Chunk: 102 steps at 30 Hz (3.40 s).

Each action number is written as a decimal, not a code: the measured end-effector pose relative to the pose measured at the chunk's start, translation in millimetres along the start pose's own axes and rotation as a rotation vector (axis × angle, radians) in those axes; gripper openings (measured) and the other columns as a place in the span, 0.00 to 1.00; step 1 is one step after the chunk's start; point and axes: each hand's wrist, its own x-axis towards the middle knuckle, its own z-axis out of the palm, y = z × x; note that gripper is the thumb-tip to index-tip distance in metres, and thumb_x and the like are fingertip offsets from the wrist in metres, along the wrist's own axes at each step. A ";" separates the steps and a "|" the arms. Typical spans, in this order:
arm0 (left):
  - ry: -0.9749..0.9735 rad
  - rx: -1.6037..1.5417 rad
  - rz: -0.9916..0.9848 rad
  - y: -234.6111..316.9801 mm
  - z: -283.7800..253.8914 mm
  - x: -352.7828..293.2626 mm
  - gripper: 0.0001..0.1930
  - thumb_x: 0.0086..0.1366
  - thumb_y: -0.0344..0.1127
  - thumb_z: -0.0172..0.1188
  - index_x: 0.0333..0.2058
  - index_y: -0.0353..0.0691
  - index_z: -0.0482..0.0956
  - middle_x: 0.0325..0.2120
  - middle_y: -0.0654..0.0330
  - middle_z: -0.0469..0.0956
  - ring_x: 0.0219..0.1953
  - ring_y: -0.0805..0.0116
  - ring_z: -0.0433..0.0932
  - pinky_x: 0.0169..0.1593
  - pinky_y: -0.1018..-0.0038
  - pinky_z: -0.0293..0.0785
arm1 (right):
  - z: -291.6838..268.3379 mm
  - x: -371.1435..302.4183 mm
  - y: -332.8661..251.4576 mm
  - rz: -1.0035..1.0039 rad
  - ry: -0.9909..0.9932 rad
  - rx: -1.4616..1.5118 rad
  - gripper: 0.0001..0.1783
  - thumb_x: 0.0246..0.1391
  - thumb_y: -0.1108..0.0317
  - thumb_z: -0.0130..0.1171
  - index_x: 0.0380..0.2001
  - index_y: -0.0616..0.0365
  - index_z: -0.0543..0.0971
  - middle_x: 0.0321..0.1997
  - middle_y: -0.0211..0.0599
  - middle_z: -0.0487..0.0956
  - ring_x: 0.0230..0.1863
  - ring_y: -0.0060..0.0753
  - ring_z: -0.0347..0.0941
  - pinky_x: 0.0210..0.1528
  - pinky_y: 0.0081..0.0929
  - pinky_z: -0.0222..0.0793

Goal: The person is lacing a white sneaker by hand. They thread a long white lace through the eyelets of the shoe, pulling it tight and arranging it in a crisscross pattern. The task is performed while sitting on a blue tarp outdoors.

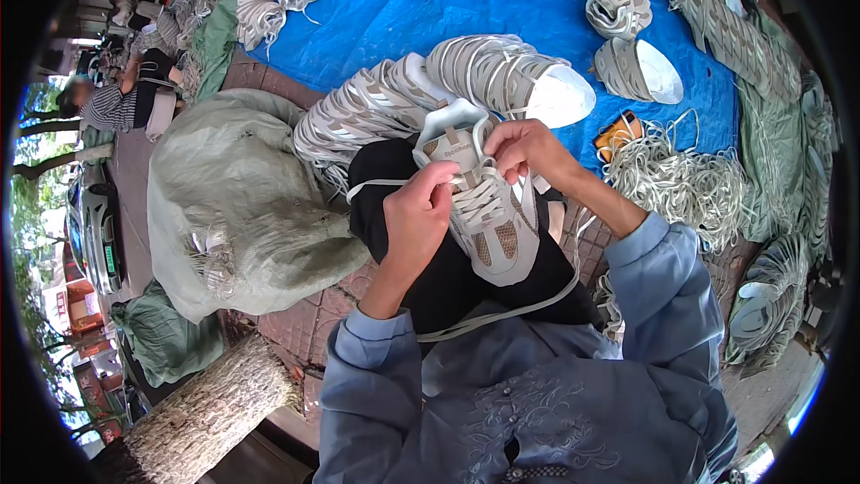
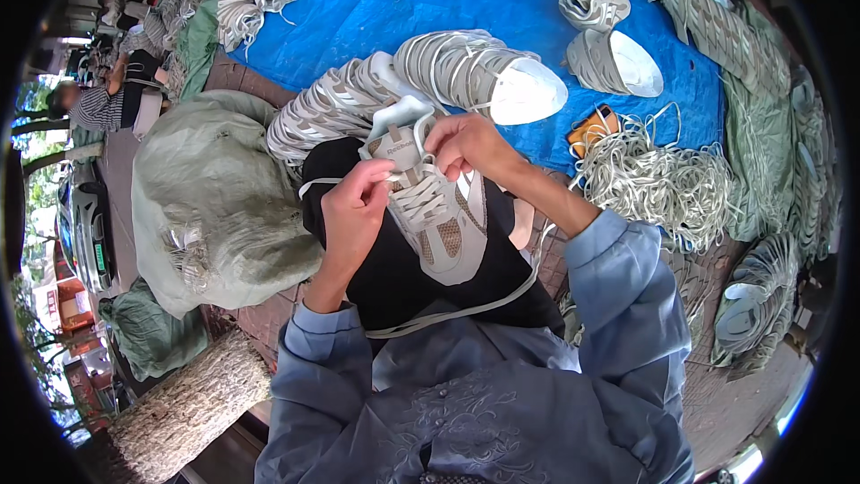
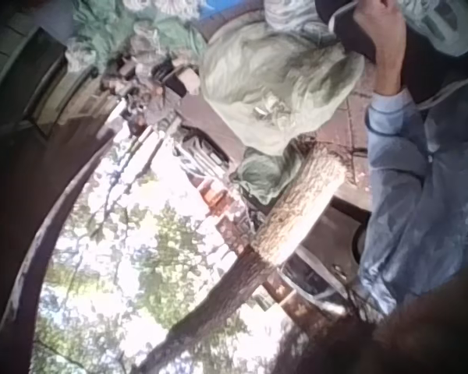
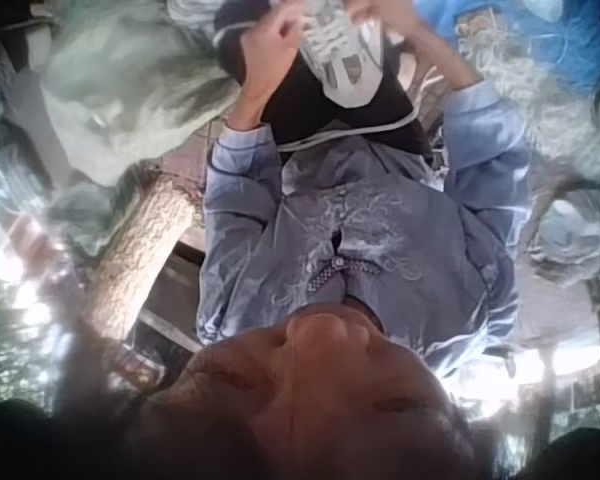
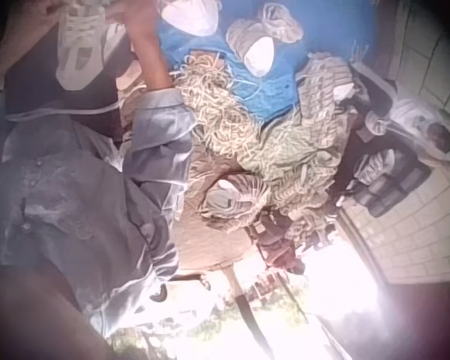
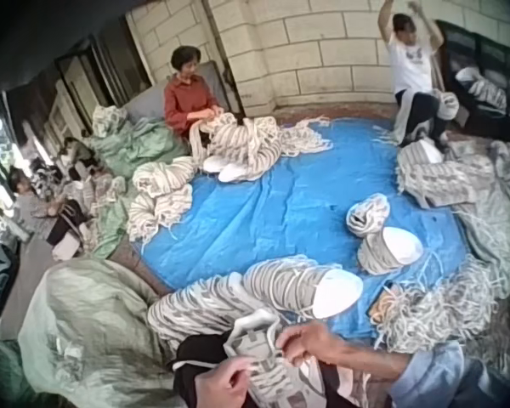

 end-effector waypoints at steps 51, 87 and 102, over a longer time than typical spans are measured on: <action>-0.059 0.701 0.382 -8.6 -13.6 9.4 0.13 0.47 0.29 0.59 0.34 0.41 0.72 0.26 0.59 0.72 0.29 0.63 0.73 0.31 0.69 0.71 | -65.4 43.2 22.0 -0.305 0.230 0.631 0.05 0.40 0.80 0.52 0.26 0.65 0.73 0.13 0.32 0.67 0.08 0.14 0.49 0.09 0.14 0.40; 0.111 1.119 0.351 -59.5 -117.8 -41.3 0.11 0.43 0.25 0.54 0.29 0.40 0.73 0.16 0.59 0.66 0.21 0.62 0.68 0.23 0.70 0.67 | -69.8 13.2 -7.3 -0.953 0.439 -1.642 0.03 0.29 0.70 0.53 0.12 0.53 0.69 0.13 0.30 0.67 0.21 0.31 0.68 0.27 0.28 0.62; 0.545 -1.403 -0.253 -125.5 -197.8 -31.0 0.09 0.60 0.28 0.50 0.38 0.32 0.70 0.31 0.57 0.73 0.35 0.67 0.72 0.47 0.71 0.70 | -168.8 0.7 18.8 -0.564 0.286 0.889 0.10 0.50 0.73 0.51 0.37 0.63 0.71 0.38 0.36 0.74 0.42 0.30 0.71 0.46 0.24 0.67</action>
